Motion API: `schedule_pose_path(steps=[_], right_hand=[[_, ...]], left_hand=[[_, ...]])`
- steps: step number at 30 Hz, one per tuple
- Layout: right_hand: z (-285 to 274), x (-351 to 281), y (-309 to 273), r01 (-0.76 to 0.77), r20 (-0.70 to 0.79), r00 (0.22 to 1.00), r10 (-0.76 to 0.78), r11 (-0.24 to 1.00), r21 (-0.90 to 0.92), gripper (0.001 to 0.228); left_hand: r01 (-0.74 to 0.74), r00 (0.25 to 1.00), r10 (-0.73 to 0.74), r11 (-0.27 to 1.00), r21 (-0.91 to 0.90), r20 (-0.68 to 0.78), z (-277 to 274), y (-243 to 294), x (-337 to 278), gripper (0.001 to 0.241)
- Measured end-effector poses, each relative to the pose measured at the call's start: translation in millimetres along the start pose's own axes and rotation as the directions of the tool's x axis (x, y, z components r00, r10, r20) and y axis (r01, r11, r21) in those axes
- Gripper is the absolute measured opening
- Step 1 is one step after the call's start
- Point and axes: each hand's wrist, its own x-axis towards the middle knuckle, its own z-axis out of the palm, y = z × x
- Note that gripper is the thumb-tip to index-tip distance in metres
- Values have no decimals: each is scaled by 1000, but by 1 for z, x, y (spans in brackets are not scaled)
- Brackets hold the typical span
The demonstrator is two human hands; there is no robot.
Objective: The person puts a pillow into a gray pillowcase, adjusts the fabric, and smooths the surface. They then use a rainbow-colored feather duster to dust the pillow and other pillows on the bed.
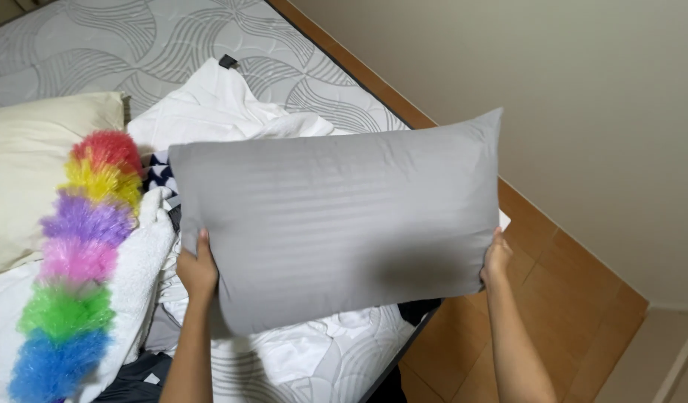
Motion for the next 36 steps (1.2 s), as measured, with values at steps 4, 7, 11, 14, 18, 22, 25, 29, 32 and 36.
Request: schedule_pose_path(steps=[4,7,11,14,18,22,25,29,32,36], right_hand=[[-7,-29,56,371,69,835,-546,466,-803,49],[64,-98,59,579,317,619,-719,145,-803,46],[159,-152,57,716,703,543,-459,-185,-674,59],[166,-129,60,811,810,492,-319,-172,-560,66],[181,-105,-19,855,856,503,-121,-74,-513,72],[209,-44,-15,754,754,657,-10,17,-657,91],[212,9,3,744,745,667,-20,78,-664,89],[211,74,-2,631,633,772,55,47,-774,86],[198,110,-1,444,454,874,171,97,-891,89],[220,112,16,176,235,931,279,221,-959,89]], left_hand=[[-153,988,142,935,320,55,45,41,7,61],[-385,923,338,791,475,184,93,97,-28,78],[-772,635,569,494,400,522,182,146,-94,75],[-808,587,558,449,381,587,221,167,-109,75],[-826,554,605,481,292,571,217,159,-114,76],[-794,599,591,527,304,540,225,130,-124,74],[-784,611,599,549,290,517,226,125,-127,73],[-779,622,649,566,269,437,234,97,-130,73],[-772,634,647,562,297,424,242,89,-129,74],[-764,644,649,572,298,404,245,93,-124,72]])
